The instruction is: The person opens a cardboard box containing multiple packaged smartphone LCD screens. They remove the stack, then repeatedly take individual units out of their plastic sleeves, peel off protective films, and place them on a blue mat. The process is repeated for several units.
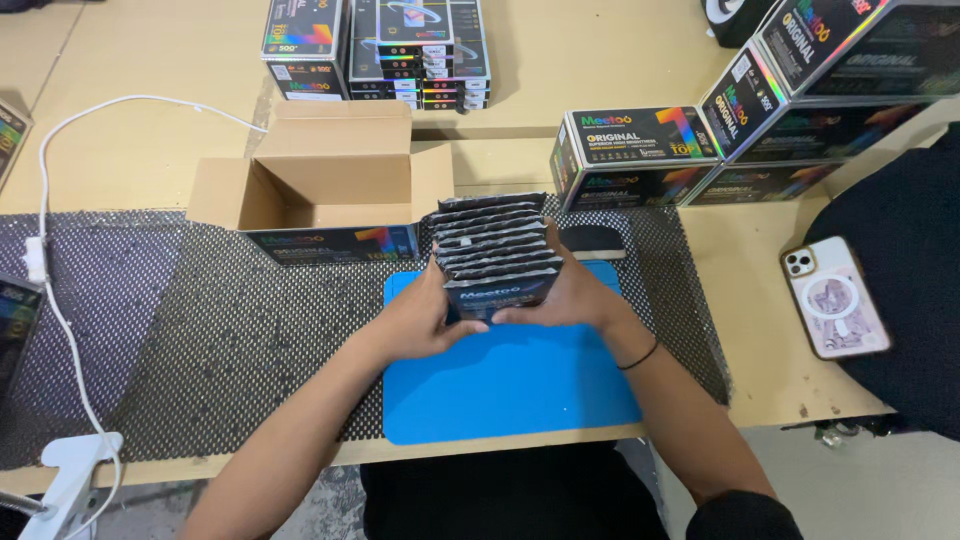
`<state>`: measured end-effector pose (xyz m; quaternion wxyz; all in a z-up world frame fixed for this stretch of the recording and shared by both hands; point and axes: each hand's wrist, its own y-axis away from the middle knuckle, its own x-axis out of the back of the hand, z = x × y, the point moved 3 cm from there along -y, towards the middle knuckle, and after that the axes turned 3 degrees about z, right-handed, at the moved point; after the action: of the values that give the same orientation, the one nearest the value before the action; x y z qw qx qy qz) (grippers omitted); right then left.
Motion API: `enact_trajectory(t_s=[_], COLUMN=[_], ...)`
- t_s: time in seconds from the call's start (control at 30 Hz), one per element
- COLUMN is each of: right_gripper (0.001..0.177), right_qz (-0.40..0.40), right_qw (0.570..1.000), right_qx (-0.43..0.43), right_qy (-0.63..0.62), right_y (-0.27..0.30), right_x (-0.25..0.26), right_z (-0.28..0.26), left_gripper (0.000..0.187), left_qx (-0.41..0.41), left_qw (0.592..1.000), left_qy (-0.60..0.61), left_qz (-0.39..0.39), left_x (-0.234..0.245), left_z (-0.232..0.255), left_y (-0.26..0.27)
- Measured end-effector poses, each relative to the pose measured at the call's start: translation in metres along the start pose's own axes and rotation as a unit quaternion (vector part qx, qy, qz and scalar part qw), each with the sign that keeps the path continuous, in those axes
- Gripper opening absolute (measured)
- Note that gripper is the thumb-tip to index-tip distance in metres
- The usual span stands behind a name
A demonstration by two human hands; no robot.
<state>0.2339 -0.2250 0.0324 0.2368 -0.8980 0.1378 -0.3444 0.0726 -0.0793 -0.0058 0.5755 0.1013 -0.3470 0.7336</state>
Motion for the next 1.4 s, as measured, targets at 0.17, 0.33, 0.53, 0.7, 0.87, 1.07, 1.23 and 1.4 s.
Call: enact_trajectory(t_s=[0.17, 0.33, 0.53, 0.7, 0.87, 1.07, 1.23, 1.4], right_gripper=[0.068, 0.07, 0.081, 0.068, 0.065, 0.056, 0.047, 0.048], right_qz=[-0.063, -0.104, -0.217, -0.256, -0.243, -0.232, -0.201, -0.16], right_qw=[0.997, 0.993, 0.949, 0.933, 0.929, 0.93, 0.943, 0.957], right_qx=[-0.045, -0.057, -0.205, -0.236, -0.261, -0.267, -0.252, -0.234], right_qy=[-0.024, 0.015, 0.1, 0.095, 0.103, 0.096, 0.077, 0.055], right_y=[-0.004, -0.01, -0.009, -0.011, -0.025, -0.021, -0.019, -0.017], right_x=[0.012, 0.017, 0.015, 0.008, 0.012, 0.006, 0.01, 0.013], right_z=[0.011, -0.003, -0.007, -0.011, -0.033, -0.021, -0.018, -0.01], left_gripper=[0.125, 0.123, 0.119, 0.119, 0.135, 0.131, 0.129, 0.127], left_qx=[-0.001, -0.014, -0.014, 0.014, 0.008, 0.033, 0.046, 0.086], left_qw=[1.0, 1.0, 1.0, 1.0, 1.0, 0.999, 0.998, 0.995], left_qy=[-0.009, -0.008, -0.015, 0.018, 0.013, 0.0, -0.019, -0.015], left_qz=[0.003, 0.002, 0.002, 0.0, 0.021, 0.034, 0.047, 0.039], left_x=[-0.006, -0.002, -0.01, -0.015, -0.021, -0.021, -0.017, -0.014], left_z=[0.0, 0.014, 0.014, 0.014, 0.009, 0.012, 0.015, 0.019], left_y=[0.002, -0.002, 0.002, 0.003, 0.0, -0.003, -0.004, -0.006])
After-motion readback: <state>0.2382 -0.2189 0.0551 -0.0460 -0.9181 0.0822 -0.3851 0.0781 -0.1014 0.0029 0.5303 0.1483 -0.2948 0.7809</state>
